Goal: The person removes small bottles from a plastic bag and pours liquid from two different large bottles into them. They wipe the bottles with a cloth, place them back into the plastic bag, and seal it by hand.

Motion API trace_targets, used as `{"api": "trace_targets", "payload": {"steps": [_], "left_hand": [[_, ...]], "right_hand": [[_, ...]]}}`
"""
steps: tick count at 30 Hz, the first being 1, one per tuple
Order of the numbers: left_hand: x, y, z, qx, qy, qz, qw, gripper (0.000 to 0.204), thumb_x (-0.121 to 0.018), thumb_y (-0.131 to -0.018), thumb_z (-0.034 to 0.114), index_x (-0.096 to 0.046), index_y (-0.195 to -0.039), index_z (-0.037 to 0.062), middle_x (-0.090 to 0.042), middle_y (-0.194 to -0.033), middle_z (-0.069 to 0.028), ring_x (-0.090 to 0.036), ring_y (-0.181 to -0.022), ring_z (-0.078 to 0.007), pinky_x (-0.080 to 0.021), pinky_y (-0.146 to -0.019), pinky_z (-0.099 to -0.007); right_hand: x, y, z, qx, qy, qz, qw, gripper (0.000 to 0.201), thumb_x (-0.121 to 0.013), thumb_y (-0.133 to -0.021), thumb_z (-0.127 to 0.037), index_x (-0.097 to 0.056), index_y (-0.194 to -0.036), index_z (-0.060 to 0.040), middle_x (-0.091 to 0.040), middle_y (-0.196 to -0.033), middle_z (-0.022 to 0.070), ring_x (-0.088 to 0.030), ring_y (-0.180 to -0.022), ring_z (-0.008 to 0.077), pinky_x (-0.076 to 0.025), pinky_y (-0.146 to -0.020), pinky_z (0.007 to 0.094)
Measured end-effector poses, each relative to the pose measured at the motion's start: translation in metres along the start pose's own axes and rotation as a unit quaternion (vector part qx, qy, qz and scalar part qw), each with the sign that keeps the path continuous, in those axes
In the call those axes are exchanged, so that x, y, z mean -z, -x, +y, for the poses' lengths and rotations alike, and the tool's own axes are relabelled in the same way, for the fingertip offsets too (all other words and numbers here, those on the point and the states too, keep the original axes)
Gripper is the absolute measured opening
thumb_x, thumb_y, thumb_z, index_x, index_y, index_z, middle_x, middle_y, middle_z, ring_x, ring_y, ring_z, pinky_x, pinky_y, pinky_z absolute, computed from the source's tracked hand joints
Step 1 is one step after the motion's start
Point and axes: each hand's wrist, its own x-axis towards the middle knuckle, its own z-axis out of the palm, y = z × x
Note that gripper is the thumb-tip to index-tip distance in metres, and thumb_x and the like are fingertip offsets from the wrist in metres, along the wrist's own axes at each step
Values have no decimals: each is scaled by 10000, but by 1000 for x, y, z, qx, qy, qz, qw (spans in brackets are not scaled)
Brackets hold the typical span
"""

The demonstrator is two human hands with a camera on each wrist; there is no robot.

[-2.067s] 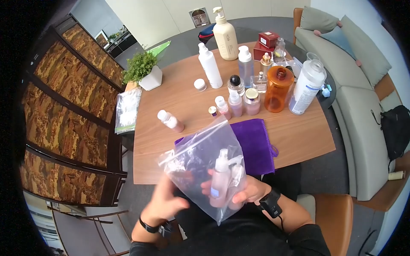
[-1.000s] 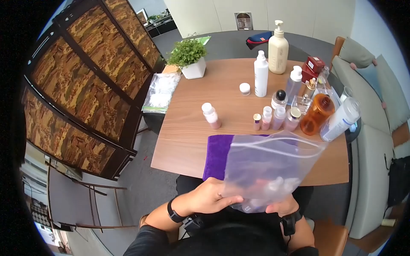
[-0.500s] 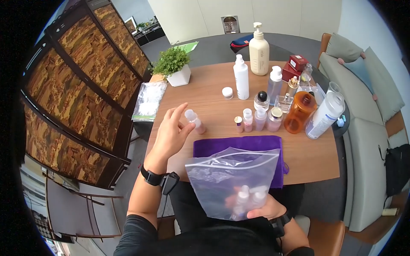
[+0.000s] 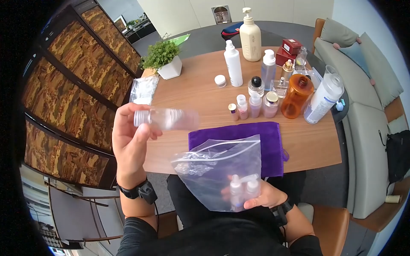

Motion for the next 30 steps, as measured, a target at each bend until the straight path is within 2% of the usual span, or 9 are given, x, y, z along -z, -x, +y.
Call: {"api": "trace_targets", "payload": {"steps": [4, 7, 11, 13, 15, 17, 21, 28, 30], "left_hand": [[-17, 17, 17, 48, 69, -60, 995, 518, -869, -953, 169, -558, -1321, -19, -684, -1292, -189, -721, -1017, -212, -596, -862, -323], [-9, 18, 14, 66, 13, -171, 983, 473, -866, -948, 137, -594, -1309, -3, -714, -1245, -183, -709, -1128, -246, -558, -1014, -392], [-6, 11, 11, 49, -78, -243, 966, 358, -844, -976, 147, -669, -1257, 12, -766, -1149, -111, -728, -1071, -213, -567, -961, -372], [-10, 8, 15, 114, -102, -336, 929, 356, -848, -976, 175, -691, -1247, 7, -772, -1205, -129, -712, -1190, -249, -533, -1064, -412], [-10, 5, 13, 95, -120, -371, 916, 355, -827, -997, 197, -703, -1266, 3, -779, -1231, -119, -725, -1179, -263, -542, -1049, -400], [-10, 5, 13, 166, -94, -414, 890, 344, -817, -1006, 211, -712, -1261, 5, -783, -1221, -122, -737, -1145, -276, -558, -1018, -388], [-13, -1, 17, 174, -170, -484, 840, 349, -843, -985, 264, -746, -1247, 56, -802, -1084, -111, -772, -945, -227, -595, -820, -361], [-19, -9, 9, 177, -200, -517, 813, 451, -836, -981, 356, -767, -1293, 37, -809, -1090, -139, -783, -944, -276, -616, -829, -396], [-12, -6, -6, 23, -145, -502, 852, 549, -811, -991, 416, -750, -1320, -19, -799, -1166, -198, -777, -1061, -354, -613, -924, -438]], "right_hand": [[-1, -2, 2, -3, 18, 8, 1000, 947, -920, -886, -111, -393, -1670, -35, -619, -1555, 194, -593, -1455, 328, -515, -1162, 491], [-1, -1, 1, -13, 34, -4, 999, 877, -919, -889, -124, -457, -1627, -18, -630, -1544, 192, -593, -1455, 313, -507, -1171, 474], [-1, -3, 4, -22, 39, -13, 999, 800, -905, -908, -142, -506, -1588, -7, -637, -1536, 185, -598, -1440, 297, -498, -1174, 465], [0, -4, 4, -5, 70, -46, 996, 761, -889, -931, -162, -521, -1577, 2, -657, -1506, 152, -606, -1407, 270, -480, -1180, 447], [3, -2, 8, -10, 93, -22, 995, 746, -885, -937, -167, -530, -1570, 4, -665, -1486, 131, -608, -1386, 255, -474, -1177, 437], [1, -1, 8, -15, 117, 2, 993, 731, -882, -942, -172, -540, -1563, 6, -673, -1466, 110, -609, -1365, 241, -469, -1174, 426], [1, -3, 12, -19, 93, -3, 995, 734, -889, -940, -189, -546, -1560, 0, -668, -1446, 75, -602, -1337, 209, -466, -1162, 407], [0, -7, 11, -48, 65, 5, 997, 729, -911, -912, -198, -574, -1531, -9, -692, -1367, 59, -622, -1273, 186, -491, -1115, 381], [8, -7, 17, -41, 67, -2, 997, 726, -913, -908, -193, -579, -1525, -9, -692, -1368, 60, -623, -1273, 185, -494, -1110, 379]]}}
